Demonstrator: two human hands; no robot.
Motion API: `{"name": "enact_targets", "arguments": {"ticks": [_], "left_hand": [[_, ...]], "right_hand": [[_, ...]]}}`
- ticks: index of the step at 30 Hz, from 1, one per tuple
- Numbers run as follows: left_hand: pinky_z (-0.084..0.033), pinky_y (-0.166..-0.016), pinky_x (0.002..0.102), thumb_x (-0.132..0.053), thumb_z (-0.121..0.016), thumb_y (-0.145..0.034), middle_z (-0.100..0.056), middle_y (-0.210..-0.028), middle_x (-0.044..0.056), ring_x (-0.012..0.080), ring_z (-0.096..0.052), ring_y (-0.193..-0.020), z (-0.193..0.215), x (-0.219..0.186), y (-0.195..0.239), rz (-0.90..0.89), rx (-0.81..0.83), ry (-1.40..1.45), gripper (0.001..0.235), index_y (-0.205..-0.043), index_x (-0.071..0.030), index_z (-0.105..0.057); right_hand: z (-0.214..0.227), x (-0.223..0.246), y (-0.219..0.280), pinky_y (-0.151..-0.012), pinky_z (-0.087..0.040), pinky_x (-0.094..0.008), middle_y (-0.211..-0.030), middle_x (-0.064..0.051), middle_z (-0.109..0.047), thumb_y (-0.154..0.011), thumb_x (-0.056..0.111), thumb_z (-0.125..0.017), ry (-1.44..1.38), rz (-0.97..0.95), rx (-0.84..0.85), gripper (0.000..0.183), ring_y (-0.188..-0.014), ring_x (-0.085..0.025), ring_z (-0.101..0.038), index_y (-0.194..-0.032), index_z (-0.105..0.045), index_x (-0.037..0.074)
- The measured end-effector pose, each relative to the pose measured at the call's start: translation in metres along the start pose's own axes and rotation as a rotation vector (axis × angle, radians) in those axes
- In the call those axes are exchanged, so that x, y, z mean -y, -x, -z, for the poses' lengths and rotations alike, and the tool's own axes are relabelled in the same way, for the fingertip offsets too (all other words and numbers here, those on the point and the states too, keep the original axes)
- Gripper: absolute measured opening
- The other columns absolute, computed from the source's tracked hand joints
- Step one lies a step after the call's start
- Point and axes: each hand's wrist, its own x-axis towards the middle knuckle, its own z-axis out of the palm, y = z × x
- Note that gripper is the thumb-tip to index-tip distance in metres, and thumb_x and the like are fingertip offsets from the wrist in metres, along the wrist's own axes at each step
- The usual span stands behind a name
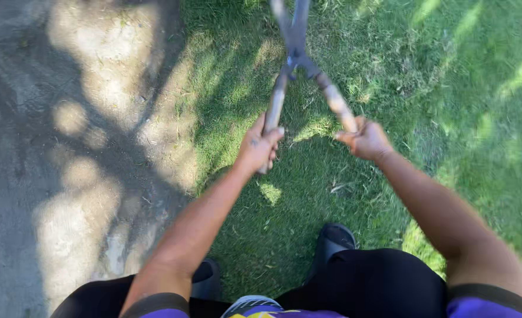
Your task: The person uses manual grass shears to trim grass along the edge of a concrete path. They repeatedly squeeze the shears to cut the grass and move forward along the path, maintaining a consistent trimming motion.
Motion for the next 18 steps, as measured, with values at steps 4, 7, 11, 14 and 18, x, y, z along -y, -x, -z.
{"name": "enact_targets", "arguments": {"ticks": [4, 7, 11, 14, 18], "left_hand": [[-0.047, -0.039, 0.027, -0.02, -0.067, -0.096, -0.055, -0.071, -0.001, 0.0092, -0.051, -0.05, -0.051, 0.069, -0.009, 0.017, -0.142, 0.188, 0.078, -0.163, -0.023, -0.027], [-0.044, -0.035, 0.028, -0.022, -0.065, -0.092, -0.051, -0.065, 0.0, 0.0102, -0.048, -0.045, -0.089, 0.058, -0.022, 0.085, -0.161, 0.107, 0.081, -0.162, -0.027, -0.023], [-0.048, -0.036, 0.029, -0.024, -0.066, -0.093, -0.057, -0.07, 0.001, 0.0103, -0.052, -0.048, -0.148, 0.02, -0.049, -0.005, 0.046, -0.108, 0.083, -0.162, -0.025, -0.019], [-0.047, -0.038, 0.028, -0.03, -0.065, -0.096, -0.067, -0.074, 0.005, 0.0102, -0.054, -0.048, -0.187, -0.005, -0.06, -0.039, 0.259, -0.497, 0.082, -0.163, -0.025, -0.018], [-0.051, -0.042, 0.024, -0.03, -0.07, -0.096, -0.072, -0.079, 0.006, 0.009, -0.057, -0.049, -0.193, -0.037, -0.044, -0.162, 0.404, -0.552, 0.084, -0.163, -0.026, -0.019]], "right_hand": [[-0.054, -0.07, -0.033, -0.068, -0.054, -0.036, -0.086, -0.01, -0.07, -0.082, 0.04, -0.085, 0.121, 0.036, 0.067, 0.051, -0.072, -0.018, -0.066, -0.11, -0.066, 0.001], [-0.037, -0.093, -0.024, -0.061, -0.052, -0.034, -0.083, -0.008, -0.07, -0.082, 0.039, -0.084, -0.029, -0.037, -0.022, 0.051, -0.065, -0.017, -0.064, -0.112, -0.065, 0.003], [0.002, -0.126, 0.004, -0.046, -0.044, -0.031, -0.073, -0.005, -0.064, -0.087, 0.035, -0.08, -0.299, -0.139, -0.179, 0.044, -0.052, -0.013, -0.055, -0.111, -0.063, 0.002], [0.004, -0.164, 0.037, -0.04, -0.04, -0.027, -0.067, -0.003, -0.06, -0.095, 0.032, -0.075, -0.441, -0.21, -0.359, 0.034, -0.047, -0.01, -0.052, -0.1, -0.06, 0.002], [0.006, -0.19, 0.065, -0.044, -0.042, -0.025, -0.07, 0.0, -0.058, -0.099, 0.029, -0.077, -0.625, -0.08, -0.61, 0.032, -0.051, -0.007, -0.051, -0.098, -0.056, 0.005]]}}
